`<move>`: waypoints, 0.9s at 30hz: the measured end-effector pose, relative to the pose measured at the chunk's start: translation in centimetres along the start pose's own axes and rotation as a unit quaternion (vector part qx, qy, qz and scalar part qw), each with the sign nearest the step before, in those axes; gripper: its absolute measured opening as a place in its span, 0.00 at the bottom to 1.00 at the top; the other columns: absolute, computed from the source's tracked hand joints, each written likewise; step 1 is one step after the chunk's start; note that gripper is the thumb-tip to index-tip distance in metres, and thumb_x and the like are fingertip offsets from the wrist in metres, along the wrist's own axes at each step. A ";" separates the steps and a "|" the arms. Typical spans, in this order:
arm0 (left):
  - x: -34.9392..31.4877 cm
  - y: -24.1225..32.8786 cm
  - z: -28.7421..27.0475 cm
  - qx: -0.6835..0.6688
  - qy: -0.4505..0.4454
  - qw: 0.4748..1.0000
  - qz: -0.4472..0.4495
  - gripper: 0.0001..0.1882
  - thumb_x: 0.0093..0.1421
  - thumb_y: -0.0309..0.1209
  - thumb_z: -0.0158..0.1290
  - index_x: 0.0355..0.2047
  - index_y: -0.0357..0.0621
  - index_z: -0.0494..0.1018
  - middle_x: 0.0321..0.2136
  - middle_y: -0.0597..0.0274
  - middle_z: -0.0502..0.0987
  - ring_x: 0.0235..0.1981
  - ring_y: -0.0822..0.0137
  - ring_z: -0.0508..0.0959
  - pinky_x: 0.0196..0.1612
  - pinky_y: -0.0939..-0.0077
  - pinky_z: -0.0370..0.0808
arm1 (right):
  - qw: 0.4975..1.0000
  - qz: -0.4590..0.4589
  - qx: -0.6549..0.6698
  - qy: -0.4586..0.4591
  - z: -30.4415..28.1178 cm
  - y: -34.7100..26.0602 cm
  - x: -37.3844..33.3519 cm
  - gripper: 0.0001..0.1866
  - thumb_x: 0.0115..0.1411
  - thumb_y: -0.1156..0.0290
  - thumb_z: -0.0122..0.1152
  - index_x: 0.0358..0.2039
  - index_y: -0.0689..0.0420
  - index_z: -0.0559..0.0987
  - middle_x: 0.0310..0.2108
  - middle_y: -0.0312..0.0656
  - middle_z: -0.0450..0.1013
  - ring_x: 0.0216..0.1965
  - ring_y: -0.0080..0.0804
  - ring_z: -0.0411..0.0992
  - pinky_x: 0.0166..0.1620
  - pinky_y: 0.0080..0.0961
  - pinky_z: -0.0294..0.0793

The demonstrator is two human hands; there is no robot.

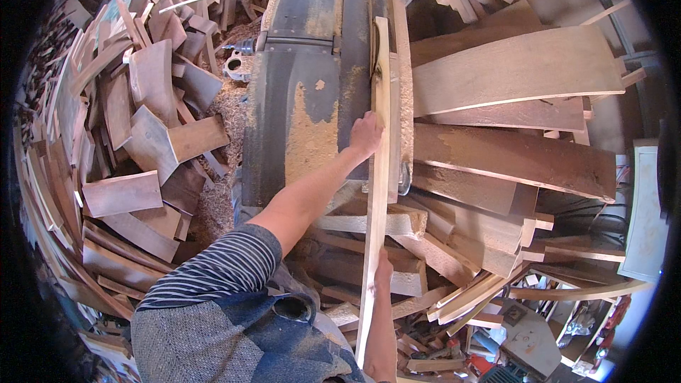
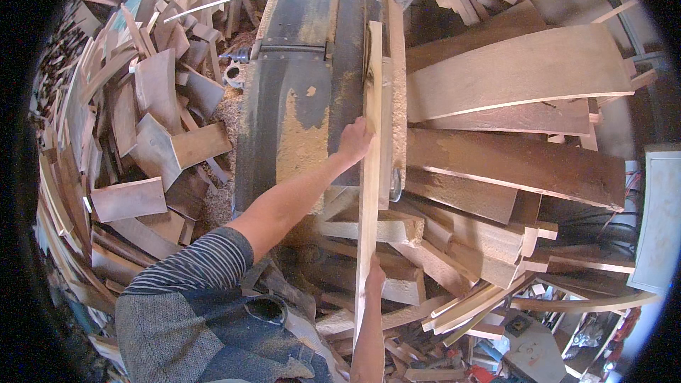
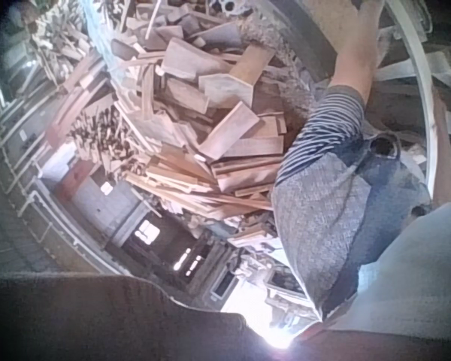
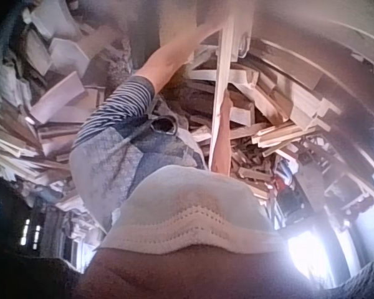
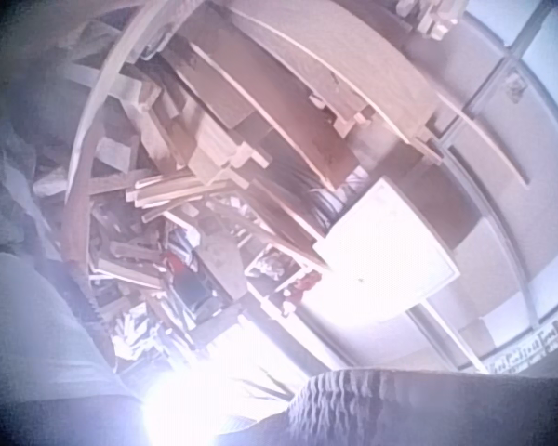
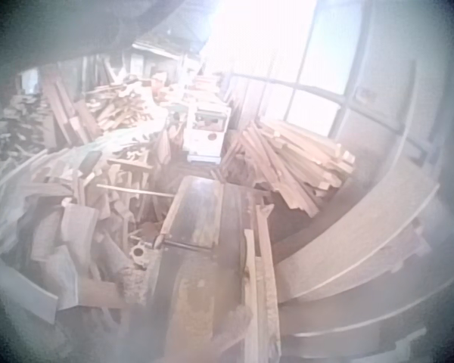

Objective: The person feeds a wooden plank through a jointer machine multiple times and moves it across the rotating blades by hand.

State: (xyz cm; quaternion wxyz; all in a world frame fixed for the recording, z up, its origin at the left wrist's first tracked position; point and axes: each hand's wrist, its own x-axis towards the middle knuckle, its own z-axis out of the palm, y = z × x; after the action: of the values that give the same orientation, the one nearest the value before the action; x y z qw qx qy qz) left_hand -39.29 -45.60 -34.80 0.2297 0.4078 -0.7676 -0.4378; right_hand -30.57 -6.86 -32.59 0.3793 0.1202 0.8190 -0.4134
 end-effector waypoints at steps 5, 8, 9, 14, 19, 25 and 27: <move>0.5 0.3 -0.2 0.010 -0.015 1.000 -0.010 0.16 0.62 0.36 0.56 0.43 0.36 0.71 0.46 0.45 0.75 0.45 0.40 0.77 0.50 0.47 0.73 | 0.994 -0.021 -0.104 -0.002 -0.8 0.0 0.7 0.42 0.66 0.36 0.50 0.47 0.72 0.80 0.37 0.47 0.79 0.39 0.35 0.74 0.44 0.35 0.73; 0.2 0.8 -0.3 -0.008 -0.028 0.999 -0.029 0.16 0.62 0.36 0.56 0.43 0.37 0.71 0.46 0.45 0.75 0.45 0.40 0.77 0.50 0.46 0.73 | 0.990 -0.014 -0.138 -0.028 -2.2 0.6 -1.2 0.38 0.68 0.39 0.48 0.49 0.69 0.80 0.38 0.52 0.79 0.39 0.39 0.75 0.45 0.36 0.74; 0.2 0.9 -0.3 -0.011 -0.030 0.999 -0.029 0.16 0.62 0.37 0.56 0.43 0.37 0.71 0.46 0.45 0.75 0.45 0.40 0.77 0.50 0.46 0.73 | 0.987 0.003 -0.156 -0.043 -3.0 1.3 -2.0 0.37 0.69 0.40 0.48 0.50 0.68 0.80 0.39 0.53 0.80 0.40 0.41 0.76 0.46 0.36 0.73; 0.2 1.3 -1.4 -0.015 -0.042 0.997 -0.057 0.17 0.61 0.37 0.56 0.45 0.37 0.71 0.47 0.45 0.75 0.45 0.39 0.77 0.50 0.46 0.73 | 0.983 0.007 -0.180 -0.045 -7.5 9.7 -6.5 0.36 0.70 0.41 0.47 0.55 0.64 0.78 0.46 0.55 0.79 0.48 0.40 0.76 0.54 0.35 0.71; 0.7 0.5 -0.7 -0.006 -0.009 1.000 -0.016 0.16 0.62 0.36 0.55 0.45 0.38 0.72 0.48 0.44 0.75 0.45 0.38 0.77 0.50 0.46 0.73 | 0.994 0.018 -0.111 -0.009 -8.9 16.3 -5.5 0.31 0.70 0.45 0.48 0.57 0.59 0.79 0.48 0.57 0.78 0.51 0.40 0.76 0.56 0.36 0.70; 1.5 0.6 -1.4 -0.036 -0.041 0.998 -0.031 0.17 0.63 0.37 0.54 0.45 0.38 0.72 0.50 0.42 0.75 0.44 0.36 0.77 0.50 0.44 0.73 | 0.996 -0.029 -0.074 0.029 -7.0 13.5 -6.9 0.33 0.69 0.44 0.49 0.52 0.64 0.81 0.42 0.53 0.81 0.46 0.37 0.78 0.50 0.35 0.73; 1.8 0.5 -1.3 -0.017 -0.028 0.999 -0.028 0.16 0.64 0.37 0.53 0.45 0.38 0.72 0.50 0.42 0.75 0.43 0.36 0.77 0.50 0.43 0.73 | 0.996 -0.047 -0.080 0.020 -7.2 12.7 -7.2 0.33 0.68 0.44 0.50 0.51 0.64 0.81 0.42 0.54 0.81 0.46 0.37 0.78 0.50 0.35 0.73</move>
State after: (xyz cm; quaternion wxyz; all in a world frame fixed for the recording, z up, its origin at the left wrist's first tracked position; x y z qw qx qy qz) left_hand -39.54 -47.59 -33.72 0.2027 0.4126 -0.7544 -0.4685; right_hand -22.92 7.46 -32.19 0.3514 0.0597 0.8615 -0.3617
